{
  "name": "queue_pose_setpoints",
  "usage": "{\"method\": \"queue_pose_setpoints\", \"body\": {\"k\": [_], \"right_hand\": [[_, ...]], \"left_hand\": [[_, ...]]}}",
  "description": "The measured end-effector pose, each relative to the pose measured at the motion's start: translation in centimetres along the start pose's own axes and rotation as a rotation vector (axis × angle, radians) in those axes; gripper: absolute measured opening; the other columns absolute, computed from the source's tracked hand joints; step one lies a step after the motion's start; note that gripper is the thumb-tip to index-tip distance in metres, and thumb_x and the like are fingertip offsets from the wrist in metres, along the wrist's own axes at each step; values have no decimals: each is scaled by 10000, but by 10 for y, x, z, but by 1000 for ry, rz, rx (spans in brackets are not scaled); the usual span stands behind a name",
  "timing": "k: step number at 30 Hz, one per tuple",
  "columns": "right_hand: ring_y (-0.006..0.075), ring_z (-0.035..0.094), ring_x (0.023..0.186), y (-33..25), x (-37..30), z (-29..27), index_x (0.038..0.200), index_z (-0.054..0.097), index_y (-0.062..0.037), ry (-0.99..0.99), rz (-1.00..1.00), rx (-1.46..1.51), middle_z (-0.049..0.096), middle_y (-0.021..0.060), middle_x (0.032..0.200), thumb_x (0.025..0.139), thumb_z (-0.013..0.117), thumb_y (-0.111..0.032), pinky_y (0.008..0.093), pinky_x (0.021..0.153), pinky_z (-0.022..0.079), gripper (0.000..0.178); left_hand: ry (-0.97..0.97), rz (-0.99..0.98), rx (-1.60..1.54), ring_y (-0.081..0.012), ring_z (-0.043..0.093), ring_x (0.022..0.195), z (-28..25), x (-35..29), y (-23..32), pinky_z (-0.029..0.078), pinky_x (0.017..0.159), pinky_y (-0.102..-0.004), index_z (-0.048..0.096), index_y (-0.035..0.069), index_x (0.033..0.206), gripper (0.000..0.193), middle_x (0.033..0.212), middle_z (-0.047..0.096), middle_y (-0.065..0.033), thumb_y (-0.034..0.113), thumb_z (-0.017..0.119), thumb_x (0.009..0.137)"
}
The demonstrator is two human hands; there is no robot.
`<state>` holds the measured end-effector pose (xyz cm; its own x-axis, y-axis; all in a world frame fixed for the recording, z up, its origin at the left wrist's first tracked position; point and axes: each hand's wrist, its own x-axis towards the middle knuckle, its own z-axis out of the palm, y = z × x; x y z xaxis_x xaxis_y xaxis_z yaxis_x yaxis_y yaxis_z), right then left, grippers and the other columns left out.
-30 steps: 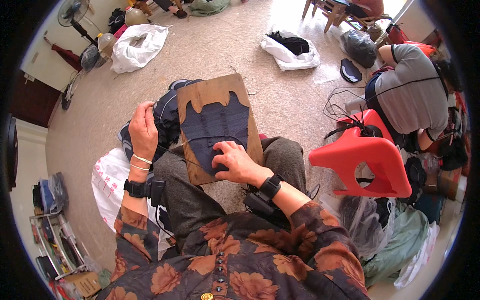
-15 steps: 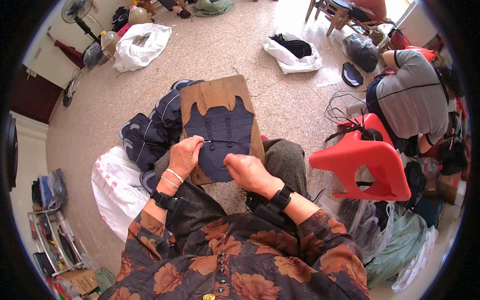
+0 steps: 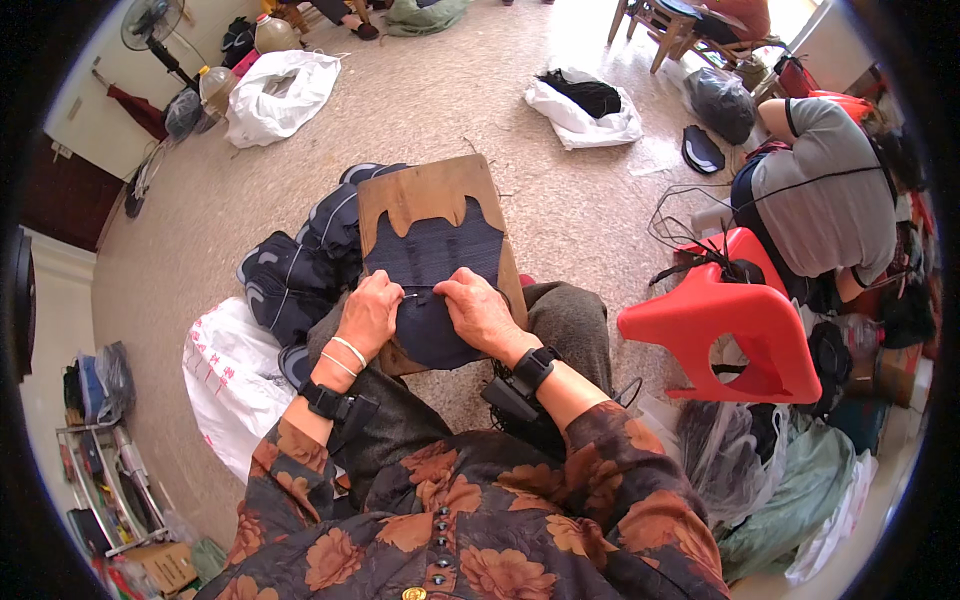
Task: Threading a cord through the eyelets of a shoe upper to assemble it.
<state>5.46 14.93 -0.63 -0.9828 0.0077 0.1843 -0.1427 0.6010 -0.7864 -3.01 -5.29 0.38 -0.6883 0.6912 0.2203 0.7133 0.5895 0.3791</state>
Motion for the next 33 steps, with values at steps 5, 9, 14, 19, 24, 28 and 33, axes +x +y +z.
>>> {"method": "queue_pose_setpoints", "body": {"k": [5,9,14,19,24,28,33], "right_hand": [[339,616,1011,2,2,-1,1066,693,-36,-28,-14,-45,610,137,984,915,561,-50,432,880,503,201],[339,611,1027,2,1,-2,1095,689,-42,-58,-2,-37,605,136,998,913,556,-45,429,889,502,226],[335,598,1069,1,-3,-1,1110,675,-38,-32,-23,-73,595,137,1038,887,569,-23,427,901,500,248],[342,608,1042,4,-3,-3,1114,671,-39,-32,-32,-19,600,137,1029,869,587,-29,424,894,502,258],[336,620,1006,4,0,-6,1110,674,-59,-39,14,33,601,126,1005,865,616,-58,421,867,513,252],[315,628,949,2,-1,-1,1123,681,-70,-26,-113,-135,590,110,981,873,646,-72,403,826,515,252],[311,621,968,-1,0,2,1108,680,-92,-32,-110,-191,576,106,973,874,650,-105,415,808,529,236]], "left_hand": [[-77,13,64,-354,614,875,-3,4,2,514,783,-435,613,20,819,53,875,551,-157,51,628,859],[-124,-6,106,-359,618,860,-6,6,2,523,767,-441,614,20,830,41,882,555,-164,50,625,857],[-137,76,129,-362,624,850,-4,13,5,524,754,-442,623,24,817,59,870,563,-161,65,642,855],[-21,-17,-112,-353,627,820,6,7,5,511,732,-433,643,27,830,45,835,578,-149,66,661,845],[-32,-112,-137,-363,626,854,-3,0,1,509,765,-445,652,41,842,46,863,585,-143,83,659,860],[-12,-103,-132,-360,626,851,-2,3,2,509,765,-447,653,43,850,50,866,584,-140,90,671,850],[-22,-140,-263,-325,639,774,-1,3,-6,515,707,-391,666,10,803,70,789,611,-131,70,702,816]]}}
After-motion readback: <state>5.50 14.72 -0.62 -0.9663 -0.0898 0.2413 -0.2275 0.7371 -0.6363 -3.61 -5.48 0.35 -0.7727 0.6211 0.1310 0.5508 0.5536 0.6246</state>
